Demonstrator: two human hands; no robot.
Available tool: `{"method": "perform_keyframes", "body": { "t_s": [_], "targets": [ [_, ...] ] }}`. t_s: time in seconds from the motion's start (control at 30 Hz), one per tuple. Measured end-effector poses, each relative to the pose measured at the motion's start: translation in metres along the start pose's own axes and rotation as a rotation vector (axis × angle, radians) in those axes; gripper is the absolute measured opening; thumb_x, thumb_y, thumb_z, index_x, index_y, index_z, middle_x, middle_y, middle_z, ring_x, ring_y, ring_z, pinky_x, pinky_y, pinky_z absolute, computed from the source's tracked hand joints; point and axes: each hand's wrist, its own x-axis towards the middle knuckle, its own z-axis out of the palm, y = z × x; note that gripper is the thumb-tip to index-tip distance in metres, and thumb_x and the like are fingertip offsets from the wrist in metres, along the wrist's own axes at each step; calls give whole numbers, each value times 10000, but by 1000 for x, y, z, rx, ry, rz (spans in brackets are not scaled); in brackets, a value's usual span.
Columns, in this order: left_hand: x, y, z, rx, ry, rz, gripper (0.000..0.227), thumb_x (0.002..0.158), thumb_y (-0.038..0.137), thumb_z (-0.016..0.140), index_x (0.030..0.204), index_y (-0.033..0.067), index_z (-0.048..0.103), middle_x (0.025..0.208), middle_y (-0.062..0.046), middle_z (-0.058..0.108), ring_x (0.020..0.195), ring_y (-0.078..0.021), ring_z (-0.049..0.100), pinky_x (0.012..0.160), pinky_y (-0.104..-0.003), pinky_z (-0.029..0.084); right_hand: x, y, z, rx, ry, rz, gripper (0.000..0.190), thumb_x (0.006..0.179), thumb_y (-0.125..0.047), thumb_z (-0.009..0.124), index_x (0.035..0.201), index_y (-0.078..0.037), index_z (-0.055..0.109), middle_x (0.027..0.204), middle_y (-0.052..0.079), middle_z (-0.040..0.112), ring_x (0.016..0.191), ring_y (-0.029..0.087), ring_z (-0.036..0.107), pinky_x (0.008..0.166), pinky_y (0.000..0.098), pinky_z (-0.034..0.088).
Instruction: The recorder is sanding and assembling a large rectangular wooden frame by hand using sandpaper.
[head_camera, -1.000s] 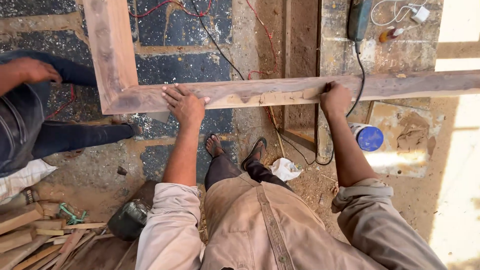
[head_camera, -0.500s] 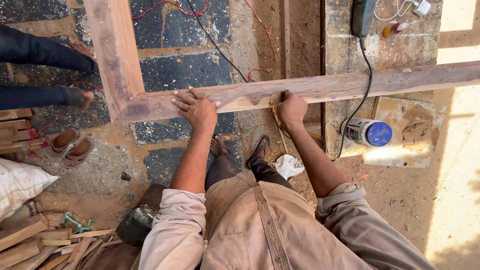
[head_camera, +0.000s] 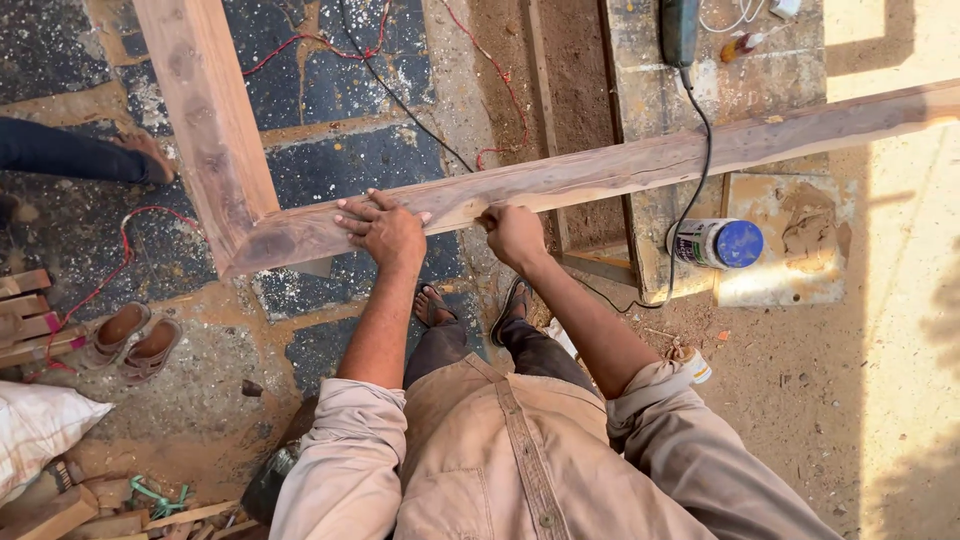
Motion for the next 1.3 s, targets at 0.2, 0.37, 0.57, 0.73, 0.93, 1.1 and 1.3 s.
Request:
{"method": "perform_keyframes", "body": {
  "t_s": [0.2, 0.37, 0.57, 0.73, 0.93, 1.1, 1.3],
  "targets": [
    [-6, -1, 1, 50, 55, -5, 1101, 874, 617, 713, 1616, -6, 191, 1558, -491, -37, 1446, -687, 45, 1135, -733, 284, -41, 98, -104, 633, 164, 135, 333, 1025, -143, 584, 1342, -184, 680, 1224, 95, 760, 853, 170, 700, 767, 326, 598],
    [-6, -5, 8, 35, 109, 11, 1096, 870, 622, 720, 1614, 3, 205, 1565, -494, -30, 1442, -695, 56, 1139, -722, 277, -45, 208, -126, 159, 242, 14, 435, 997, -44, 579, 1423, -114, 636, 1290, 202, 703, 1065, 316, 684, 947, 413, 554],
    [-3, -2, 12, 32, 124, -29, 1109, 843, 624, 735, 1625, 43, 205, 1590, -459, -27, 1465, -659, 39, 1167, -683, 271, -11, 248, -96, -279, 307, -389, 622, 828, 35, 572, 1447, -34, 565, 1507, 182, 569, 1425, 351, 494, 1184, 459, 395],
    [-4, -1, 11, 26, 158, -4, 1098, 845, 617, 740, 1631, 62, 211, 1595, -458, -21, 1472, -647, 33, 1186, -656, 261, -13, 258, -100, -407, 193, -337, 546, 876, -25, 600, 1420, -20, 556, 1506, 175, 547, 1437, 323, 491, 1169, 468, 402],
    [-9, 1, 9, 28, 90, -70, 1100, 836, 625, 724, 1633, 89, 190, 1619, -420, -35, 1493, -614, 20, 1193, -621, 251, 9, 258, -120, -369, -169, -102, 682, 872, 81, 488, 1481, -217, 569, 1602, 12, 507, 1345, 194, 587, 1132, 419, 462],
    [0, -7, 16, 75, 141, -41, 1071, 863, 634, 714, 1636, 95, 204, 1623, -422, -24, 1493, -616, 23, 1204, -622, 240, -9, 256, -127, -512, -61, -292, 705, 762, -2, 623, 1449, -139, 548, 1490, 38, 544, 1397, 226, 495, 1149, 433, 385],
    [-7, 2, 7, 44, 106, -70, 1075, 853, 626, 713, 1645, 111, 202, 1626, -416, -22, 1498, -613, 19, 1174, -637, 272, 24, 298, -106, -565, 49, -337, 679, 835, 35, 603, 1463, -222, 567, 1548, 15, 529, 1420, 213, 504, 1166, 401, 394]
  ]
}}
